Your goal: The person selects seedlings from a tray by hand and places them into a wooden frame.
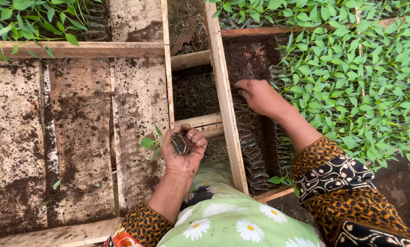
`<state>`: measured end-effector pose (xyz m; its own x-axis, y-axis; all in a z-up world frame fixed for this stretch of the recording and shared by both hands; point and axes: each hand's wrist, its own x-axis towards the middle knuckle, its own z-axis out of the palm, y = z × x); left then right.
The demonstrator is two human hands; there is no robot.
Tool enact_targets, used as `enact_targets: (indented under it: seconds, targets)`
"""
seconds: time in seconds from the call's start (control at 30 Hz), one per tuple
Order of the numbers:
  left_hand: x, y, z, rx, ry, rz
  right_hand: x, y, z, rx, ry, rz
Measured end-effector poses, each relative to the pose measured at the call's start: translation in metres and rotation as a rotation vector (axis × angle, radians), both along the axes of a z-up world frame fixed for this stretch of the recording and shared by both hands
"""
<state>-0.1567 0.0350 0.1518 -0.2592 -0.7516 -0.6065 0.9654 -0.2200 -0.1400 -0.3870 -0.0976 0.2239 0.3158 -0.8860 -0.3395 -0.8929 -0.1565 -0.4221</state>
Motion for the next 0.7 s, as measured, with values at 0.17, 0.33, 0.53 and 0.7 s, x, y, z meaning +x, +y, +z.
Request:
enact_targets:
  seconds: [0.17,0.33,0.53,0.7]
  targets:
    - [0.002,0.003,-0.004,0.006,0.011,-0.003,-0.012,0.023,0.017,-0.031,-0.118,-0.021]
    - [0.001,0.004,-0.007,-0.006,0.004,-0.022,-0.012,0.039,0.009,0.011,0.026,0.034]
    - [0.002,0.007,-0.006,-0.023,-0.002,-0.036,-0.025,0.038,-0.030,-0.163,0.119,0.129]
    - [0.002,0.008,-0.007,-0.014,0.008,-0.018,-0.022,0.029,-0.030,-0.182,0.060,0.055]
